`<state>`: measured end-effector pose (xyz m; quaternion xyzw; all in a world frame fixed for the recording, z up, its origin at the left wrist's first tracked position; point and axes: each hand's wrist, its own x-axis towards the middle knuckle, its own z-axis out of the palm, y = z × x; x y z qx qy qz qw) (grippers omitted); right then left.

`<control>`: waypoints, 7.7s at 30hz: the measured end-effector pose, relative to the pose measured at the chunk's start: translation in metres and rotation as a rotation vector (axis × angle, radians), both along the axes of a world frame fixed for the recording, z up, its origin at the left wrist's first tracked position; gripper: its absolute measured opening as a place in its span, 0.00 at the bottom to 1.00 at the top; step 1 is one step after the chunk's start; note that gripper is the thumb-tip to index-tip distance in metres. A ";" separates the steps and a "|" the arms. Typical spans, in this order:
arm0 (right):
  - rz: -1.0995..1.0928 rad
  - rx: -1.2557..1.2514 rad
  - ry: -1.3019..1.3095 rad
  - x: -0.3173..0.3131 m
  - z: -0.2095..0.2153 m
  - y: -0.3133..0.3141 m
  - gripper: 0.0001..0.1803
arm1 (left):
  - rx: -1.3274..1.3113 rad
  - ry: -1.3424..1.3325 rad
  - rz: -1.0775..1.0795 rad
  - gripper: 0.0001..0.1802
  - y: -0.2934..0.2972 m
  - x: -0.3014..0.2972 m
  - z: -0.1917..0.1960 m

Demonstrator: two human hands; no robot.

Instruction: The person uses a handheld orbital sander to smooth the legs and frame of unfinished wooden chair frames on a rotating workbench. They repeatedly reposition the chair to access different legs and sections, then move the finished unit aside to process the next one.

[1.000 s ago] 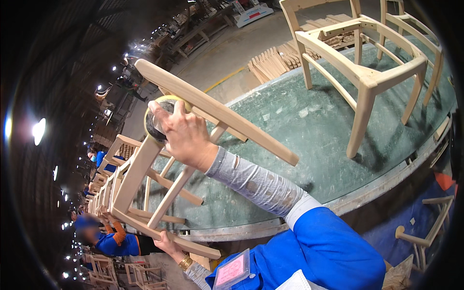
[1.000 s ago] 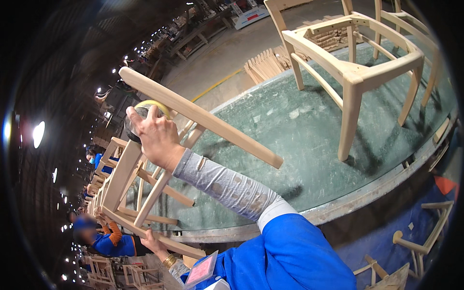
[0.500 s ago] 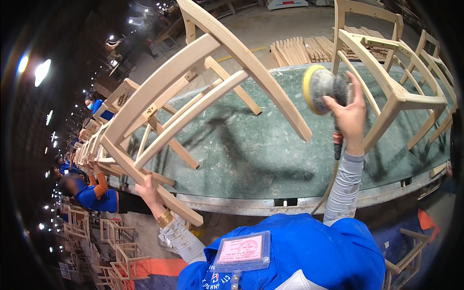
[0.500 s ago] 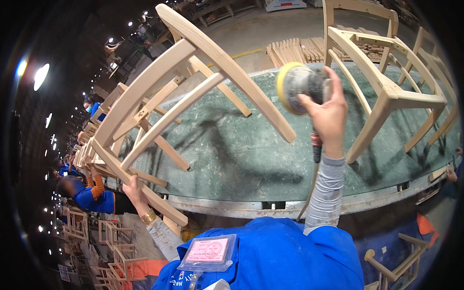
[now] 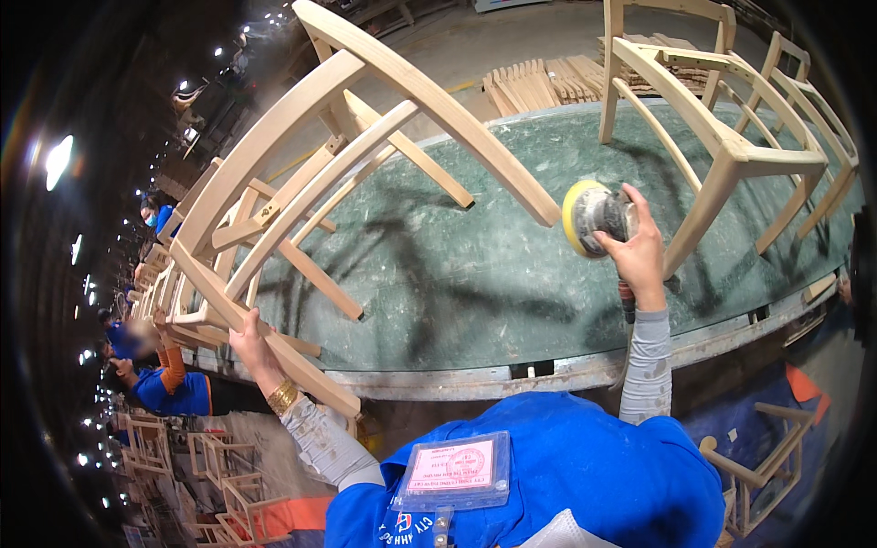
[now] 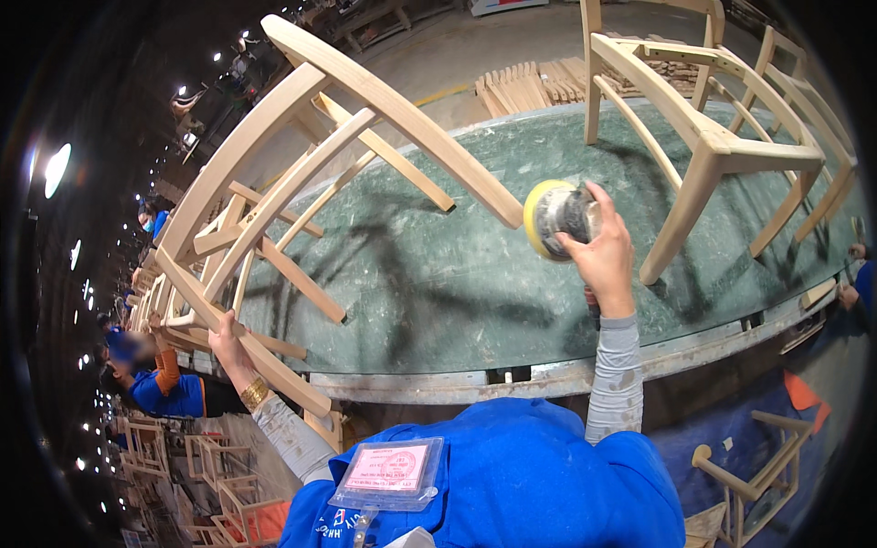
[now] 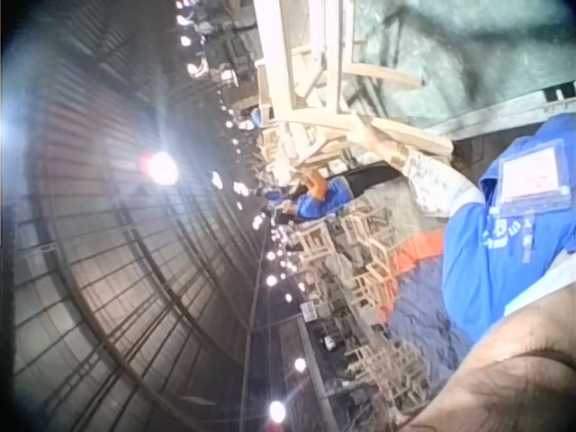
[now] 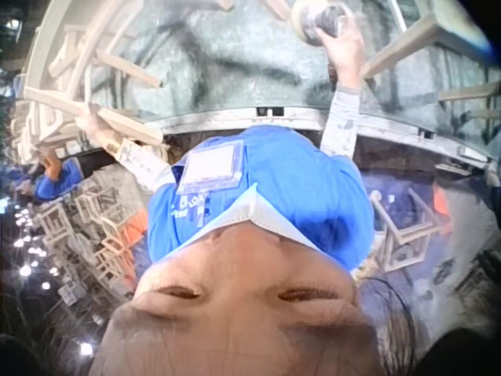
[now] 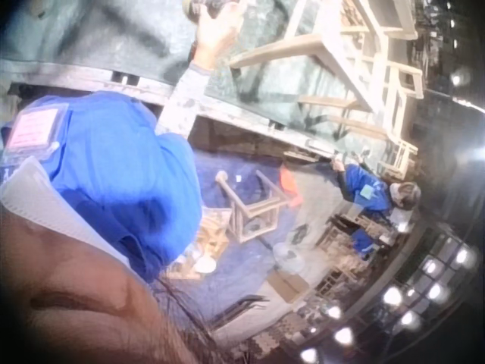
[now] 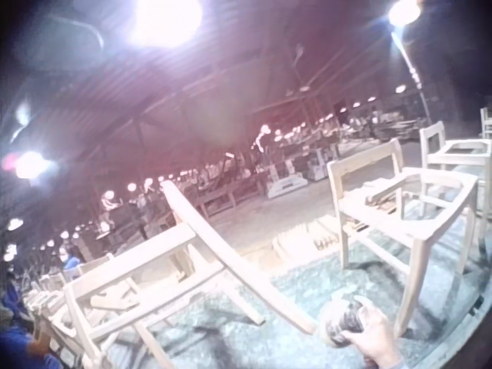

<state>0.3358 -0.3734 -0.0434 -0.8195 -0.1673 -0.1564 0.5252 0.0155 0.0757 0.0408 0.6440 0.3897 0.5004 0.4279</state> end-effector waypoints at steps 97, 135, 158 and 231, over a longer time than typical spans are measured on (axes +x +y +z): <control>0.223 0.292 0.335 -0.245 0.013 0.127 0.20 | -0.390 -0.290 -0.513 0.13 0.126 0.022 -0.140; 0.204 -0.766 0.237 -0.154 -0.190 0.211 0.50 | 0.118 -0.015 -0.467 0.16 0.088 0.030 -0.043; 0.286 -0.320 0.185 -0.248 -0.056 0.223 0.42 | -0.217 -0.191 -0.779 0.22 0.086 0.021 -0.032; 0.214 -0.549 -1.185 -0.175 0.263 0.474 0.42 | -0.505 -0.409 -1.104 0.21 0.103 0.019 -0.095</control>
